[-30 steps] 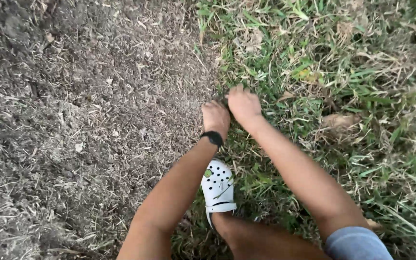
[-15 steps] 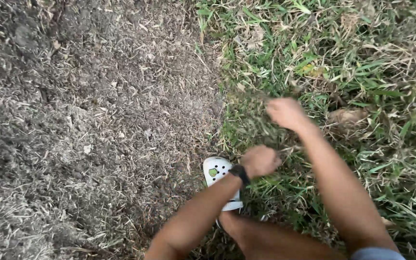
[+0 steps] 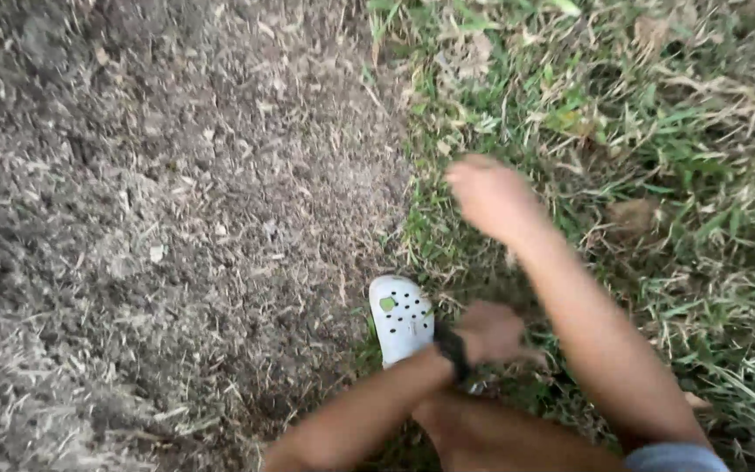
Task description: Pulling weeds and grass by hand from a patch of ground
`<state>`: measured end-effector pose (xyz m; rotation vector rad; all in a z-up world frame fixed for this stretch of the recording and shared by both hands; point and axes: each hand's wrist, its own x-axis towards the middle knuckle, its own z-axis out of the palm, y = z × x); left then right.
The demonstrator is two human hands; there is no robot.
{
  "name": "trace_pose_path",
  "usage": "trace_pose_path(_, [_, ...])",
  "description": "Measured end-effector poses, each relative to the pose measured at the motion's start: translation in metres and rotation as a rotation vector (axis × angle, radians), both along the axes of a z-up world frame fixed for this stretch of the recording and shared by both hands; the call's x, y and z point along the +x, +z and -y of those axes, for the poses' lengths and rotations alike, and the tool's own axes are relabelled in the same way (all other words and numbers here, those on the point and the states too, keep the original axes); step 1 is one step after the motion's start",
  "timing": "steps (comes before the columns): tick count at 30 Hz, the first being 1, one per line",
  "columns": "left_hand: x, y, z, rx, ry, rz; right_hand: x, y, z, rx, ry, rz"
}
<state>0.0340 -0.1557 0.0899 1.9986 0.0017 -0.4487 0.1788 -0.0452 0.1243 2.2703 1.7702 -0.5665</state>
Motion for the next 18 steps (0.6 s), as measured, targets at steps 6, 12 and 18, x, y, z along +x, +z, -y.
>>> trace_pose_path(6, [-0.036,-0.015,-0.113,0.057,0.458,-0.701,-0.05,-0.026,-0.057,-0.176,-0.089,-0.003])
trace_pose_path(12, [-0.05,-0.037,-0.164,0.358,0.612,-0.482,-0.025,-0.083,-0.042,-0.221,-0.094,-0.184])
trace_pose_path(18, [-0.003,-0.094,-0.142,0.558,0.662,-0.407,0.012,-0.071,0.0,0.115,-0.372,-0.449])
